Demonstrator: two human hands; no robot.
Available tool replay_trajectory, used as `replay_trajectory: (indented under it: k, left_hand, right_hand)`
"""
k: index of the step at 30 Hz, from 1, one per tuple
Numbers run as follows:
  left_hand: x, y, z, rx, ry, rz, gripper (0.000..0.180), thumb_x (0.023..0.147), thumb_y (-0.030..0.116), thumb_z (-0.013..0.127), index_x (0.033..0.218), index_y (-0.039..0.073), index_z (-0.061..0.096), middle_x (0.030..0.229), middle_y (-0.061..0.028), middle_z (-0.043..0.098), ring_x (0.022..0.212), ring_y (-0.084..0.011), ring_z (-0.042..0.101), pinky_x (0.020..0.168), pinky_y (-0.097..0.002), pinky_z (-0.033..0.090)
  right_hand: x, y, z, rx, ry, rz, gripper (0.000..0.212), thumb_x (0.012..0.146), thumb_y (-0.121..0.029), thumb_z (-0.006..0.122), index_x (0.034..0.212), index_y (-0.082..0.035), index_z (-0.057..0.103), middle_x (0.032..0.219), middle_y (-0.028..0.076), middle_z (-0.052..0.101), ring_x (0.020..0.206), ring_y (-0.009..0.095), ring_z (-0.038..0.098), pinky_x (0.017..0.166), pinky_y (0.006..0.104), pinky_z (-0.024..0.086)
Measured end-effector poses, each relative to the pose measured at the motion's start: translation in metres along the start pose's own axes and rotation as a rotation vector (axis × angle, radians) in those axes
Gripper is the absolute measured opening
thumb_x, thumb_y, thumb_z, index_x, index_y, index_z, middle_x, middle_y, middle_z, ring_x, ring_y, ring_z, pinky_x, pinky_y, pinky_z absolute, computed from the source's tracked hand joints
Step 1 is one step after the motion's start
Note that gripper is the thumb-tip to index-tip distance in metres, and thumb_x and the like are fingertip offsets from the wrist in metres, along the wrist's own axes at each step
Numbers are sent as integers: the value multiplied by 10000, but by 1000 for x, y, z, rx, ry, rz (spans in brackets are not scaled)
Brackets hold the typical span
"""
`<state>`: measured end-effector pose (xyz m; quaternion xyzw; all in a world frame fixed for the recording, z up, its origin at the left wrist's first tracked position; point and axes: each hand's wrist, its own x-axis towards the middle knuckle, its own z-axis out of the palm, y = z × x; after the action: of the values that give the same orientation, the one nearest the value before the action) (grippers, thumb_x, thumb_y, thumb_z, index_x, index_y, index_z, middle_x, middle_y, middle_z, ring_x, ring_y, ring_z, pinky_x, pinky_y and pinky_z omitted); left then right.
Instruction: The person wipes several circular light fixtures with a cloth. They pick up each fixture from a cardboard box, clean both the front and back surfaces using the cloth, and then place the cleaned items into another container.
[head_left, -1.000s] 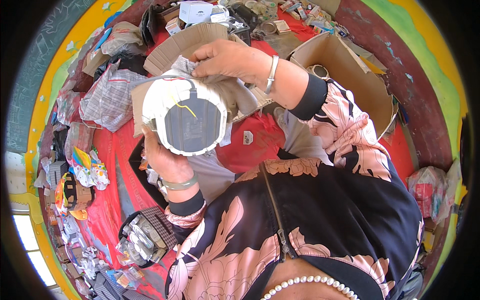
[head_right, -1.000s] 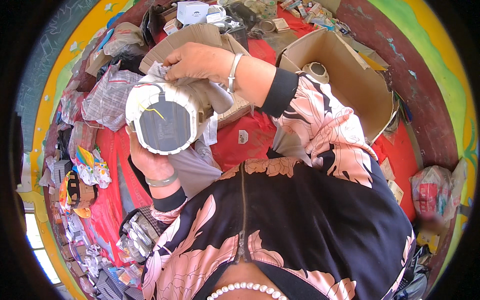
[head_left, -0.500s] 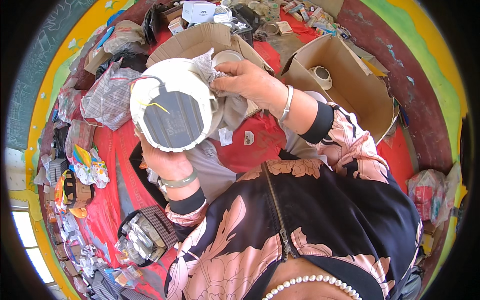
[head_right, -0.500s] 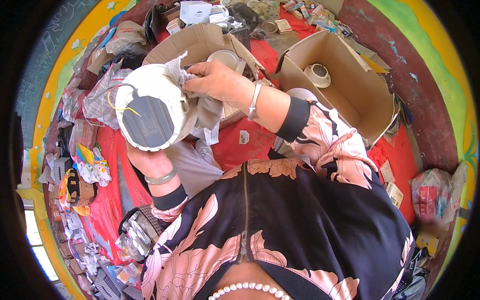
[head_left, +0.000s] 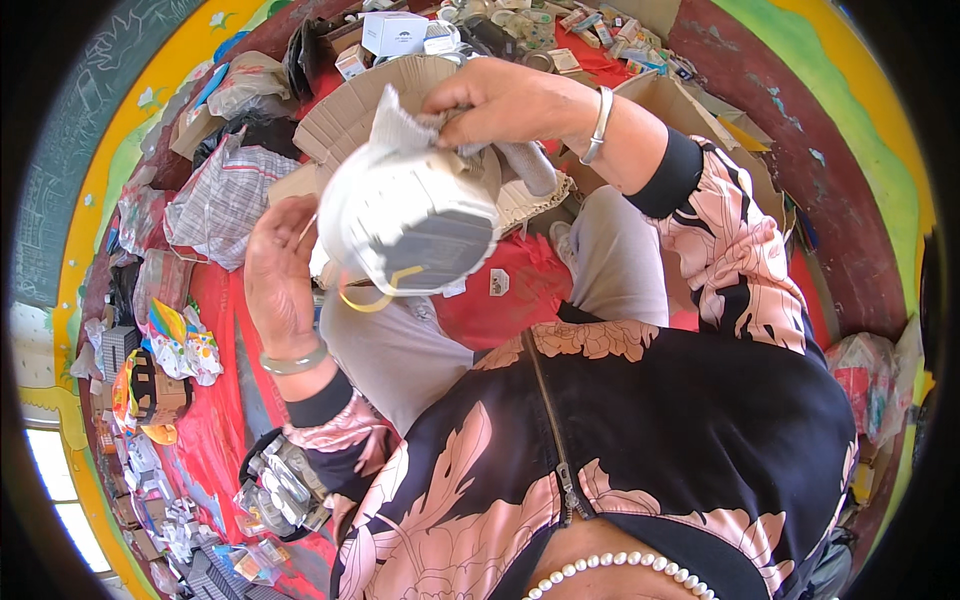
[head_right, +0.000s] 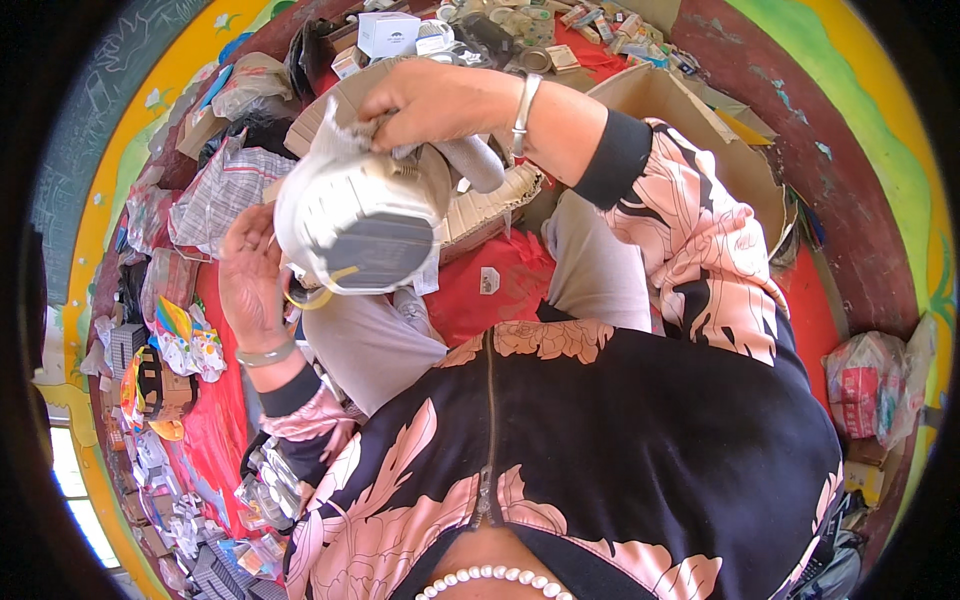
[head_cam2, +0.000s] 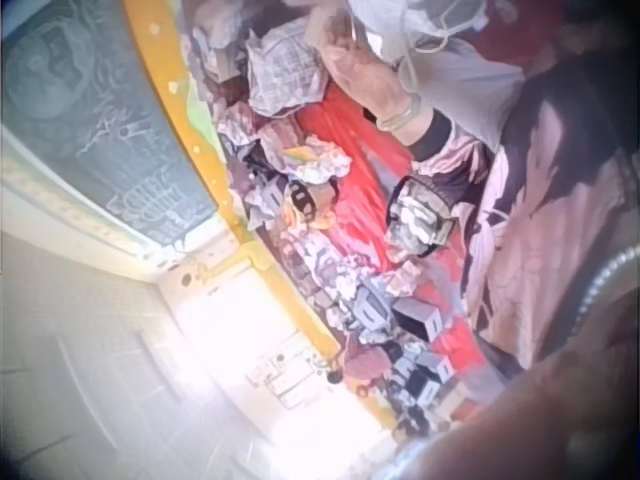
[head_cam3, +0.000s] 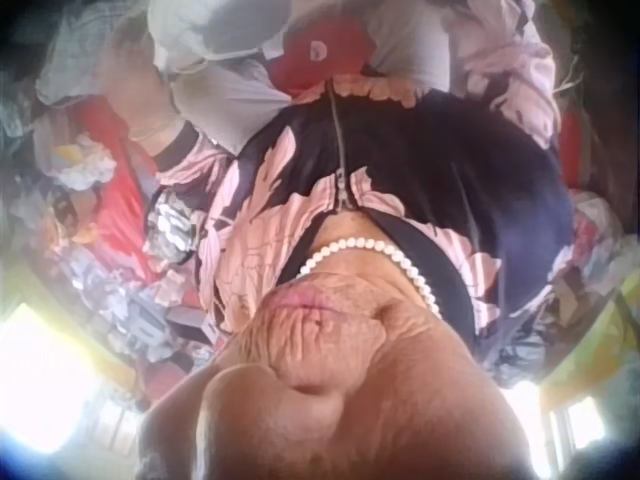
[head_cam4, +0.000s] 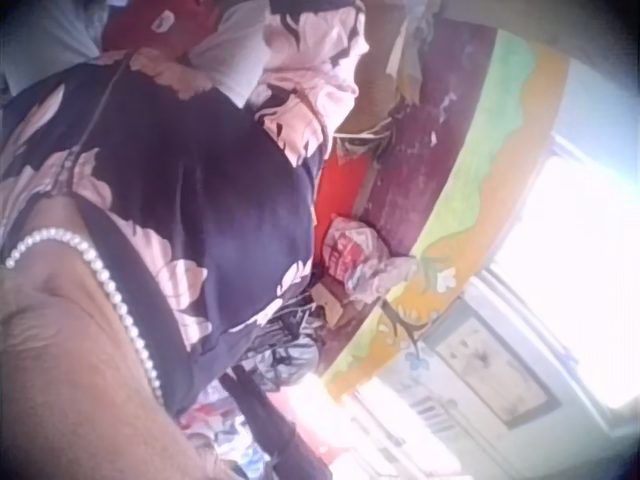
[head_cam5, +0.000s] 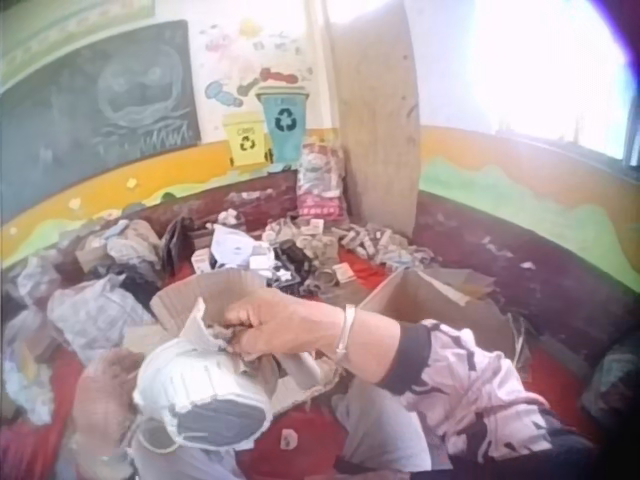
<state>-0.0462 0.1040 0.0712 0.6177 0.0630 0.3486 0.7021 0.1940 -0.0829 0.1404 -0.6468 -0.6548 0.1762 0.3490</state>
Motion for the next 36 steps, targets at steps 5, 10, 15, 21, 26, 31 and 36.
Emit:
replay_trajectory:
  k: [5, 10, 15, 21, 26, 31, 36]
  left_hand:
    - [10, 18, 20, 312, -447, -268, 470, 859, 329, 629, 1134, -46, 562, 1047, -91, 612, 949, -133, 566, 852, -270, 438]
    - [4, 15, 40, 334, -453, -348, 382, 915, 303, 568, 1050, -52, 600, 922, -26, 627, 828, -91, 560, 739, -233, 443]
    - [-7, 3, 30, 361, -277, -200, 361, 935, 277, 539, 1040, -62, 606, 917, -36, 633, 797, -90, 566, 710, -227, 442]
    - [-30, -1, 18, 9, -51, -145, 383, 944, 234, 502, 1134, -95, 548, 1025, -135, 643, 890, -186, 627, 782, -303, 487]
    - [-42, 17, 20, 14, -93, -63, 355, 948, 195, 471, 1118, -108, 547, 1043, -164, 632, 911, -213, 621, 797, -324, 486]
    - [-69, 53, 63, 238, 184, 130, 403, 870, 311, 600, 919, -88, 590, 757, -77, 601, 637, -120, 530, 557, -254, 386]
    - [-54, 42, 57, 237, 32, -13, 399, 889, 300, 569, 943, -94, 602, 789, -79, 610, 683, -121, 547, 593, -265, 400]
  right_hand:
    - [7, -18, 12, -122, -160, -209, 220, 773, -89, 586, 961, 22, 609, 739, 135, 599, 675, 169, 551, 646, 322, 449]
    - [5, -25, 9, -71, -152, -162, 235, 792, -123, 607, 991, 1, 624, 772, 111, 627, 702, 164, 574, 662, 311, 456]
    - [6, 18, -15, 489, 289, -133, 252, 836, -167, 619, 1026, -2, 635, 883, 29, 651, 795, 117, 590, 725, 256, 462]
    - [-32, 57, -21, 791, 698, 149, 373, 831, -124, 638, 1160, 32, 557, 1018, 51, 620, 958, 92, 569, 805, 232, 462]
    - [-61, 60, 11, 985, 602, 252, 324, 845, -136, 637, 1128, 7, 571, 954, 20, 627, 859, 78, 585, 770, 221, 474]
    - [-70, 48, 23, 1007, 505, 207, 215, 859, -91, 593, 1052, 4, 604, 923, 14, 629, 816, 71, 584, 748, 207, 474]
    - [-69, 49, 22, 857, 591, 205, 214, 839, -20, 566, 1045, 10, 614, 942, 11, 611, 848, 66, 557, 770, 195, 445]
